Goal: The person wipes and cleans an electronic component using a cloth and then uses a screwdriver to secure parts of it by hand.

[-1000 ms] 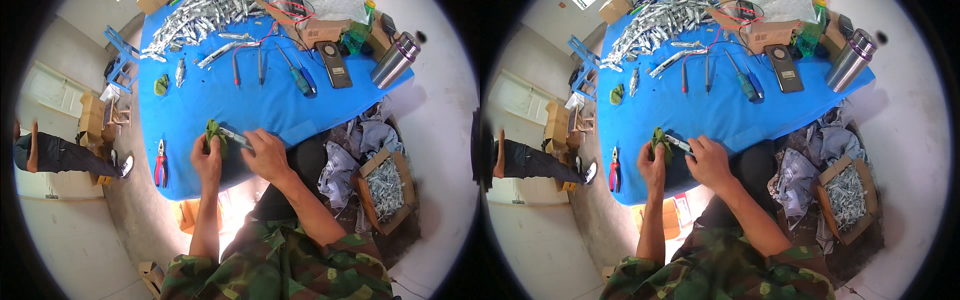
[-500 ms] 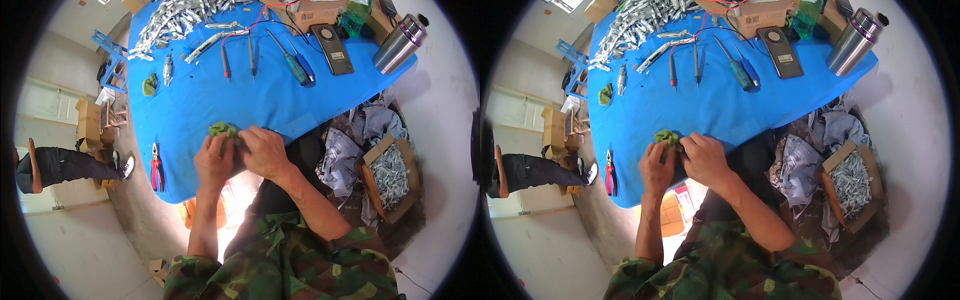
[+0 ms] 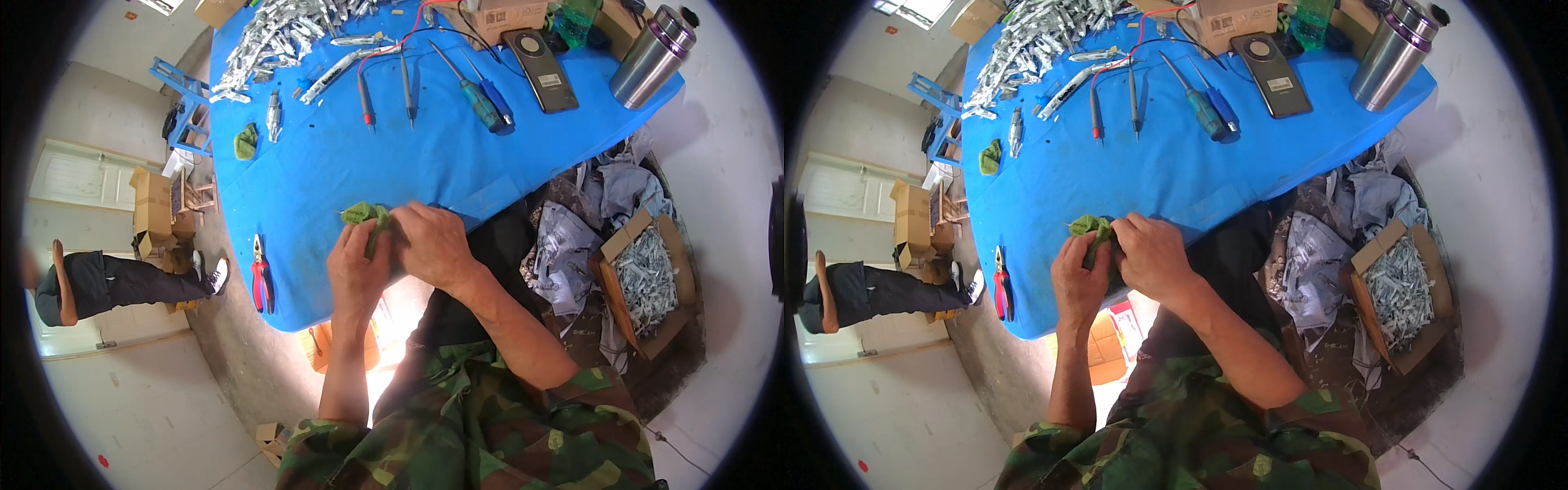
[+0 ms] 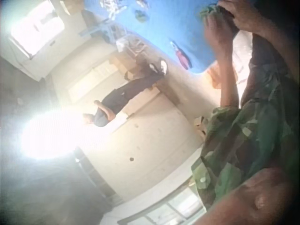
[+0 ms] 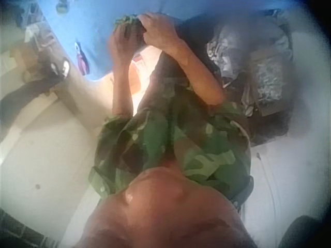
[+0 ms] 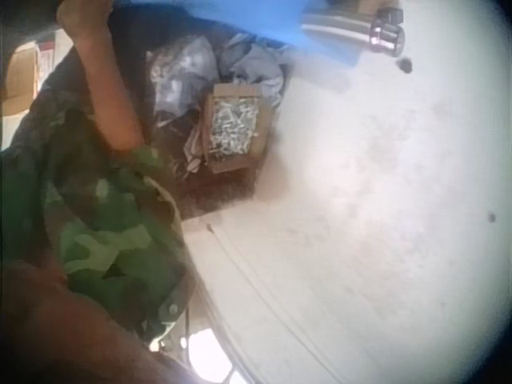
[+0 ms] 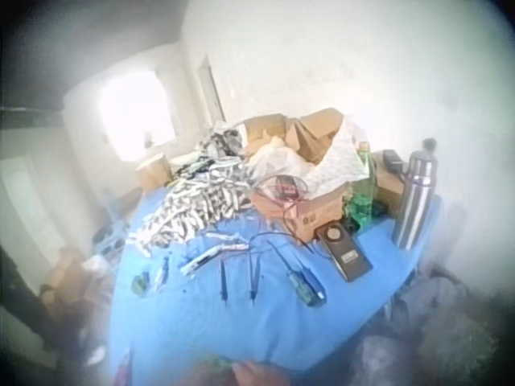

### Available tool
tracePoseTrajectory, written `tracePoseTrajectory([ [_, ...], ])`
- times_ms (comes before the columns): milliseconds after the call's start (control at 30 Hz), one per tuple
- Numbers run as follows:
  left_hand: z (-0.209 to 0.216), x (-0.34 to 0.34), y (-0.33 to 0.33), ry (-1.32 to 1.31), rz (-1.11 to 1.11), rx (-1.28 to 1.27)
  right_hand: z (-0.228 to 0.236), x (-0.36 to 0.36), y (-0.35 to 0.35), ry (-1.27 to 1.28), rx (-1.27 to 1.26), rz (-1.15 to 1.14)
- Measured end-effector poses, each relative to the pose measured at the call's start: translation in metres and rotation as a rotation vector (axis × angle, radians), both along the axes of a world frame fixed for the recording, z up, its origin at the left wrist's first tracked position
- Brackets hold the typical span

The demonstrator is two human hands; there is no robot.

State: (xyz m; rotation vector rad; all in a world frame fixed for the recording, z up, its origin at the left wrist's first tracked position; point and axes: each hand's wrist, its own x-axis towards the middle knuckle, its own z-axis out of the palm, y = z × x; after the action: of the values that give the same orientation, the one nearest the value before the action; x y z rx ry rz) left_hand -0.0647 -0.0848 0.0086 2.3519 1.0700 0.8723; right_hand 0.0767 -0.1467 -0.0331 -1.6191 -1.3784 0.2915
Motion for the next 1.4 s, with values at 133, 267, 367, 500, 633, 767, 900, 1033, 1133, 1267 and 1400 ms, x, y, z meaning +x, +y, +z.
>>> tracePoseTrajectory([
  [133,-0.009,0.001,0.007,0.046,0.065,0.020,0.000,0.000,0.001,-0.011,-0.025,0.007],
  [267,-0.011,-0.002,0.026,0.111,0.136,0.101,0.003,0.001,0.001,-0.003,-0.002,0.003],
  [367,-0.018,-0.010,0.040,0.129,0.202,0.132,0.006,0.000,0.001,0.004,-0.032,0.005],
  [500,-0.009,-0.011,0.035,0.059,0.203,0.058,0.006,0.001,0.002,0.043,-0.060,-0.007],
  [633,-0.009,0.001,0.004,-0.028,0.028,-0.073,0.000,0.000,0.003,0.011,-0.035,-0.008],
  [767,-0.011,0.005,0.005,0.046,0.093,0.013,0.002,0.000,0.003,0.017,-0.037,-0.006],
  [900,-0.009,0.000,0.023,0.160,0.164,0.040,0.006,0.002,0.001,0.018,-0.071,0.019],
  [1033,-0.008,0.002,0.025,0.137,0.158,0.142,0.004,0.002,0.002,0.019,-0.067,0.005],
  [1133,-0.014,-0.004,0.022,-0.026,0.147,0.003,0.008,0.003,0.000,0.075,-0.096,0.037],
  [1267,-0.020,-0.013,0.016,-0.057,0.176,-0.028,0.009,0.001,-0.004,0.007,-0.056,0.018],
  [1400,-0.017,-0.012,0.011,-0.083,0.194,-0.057,0.005,0.002,-0.003,-0.028,-0.042,0.019],
])
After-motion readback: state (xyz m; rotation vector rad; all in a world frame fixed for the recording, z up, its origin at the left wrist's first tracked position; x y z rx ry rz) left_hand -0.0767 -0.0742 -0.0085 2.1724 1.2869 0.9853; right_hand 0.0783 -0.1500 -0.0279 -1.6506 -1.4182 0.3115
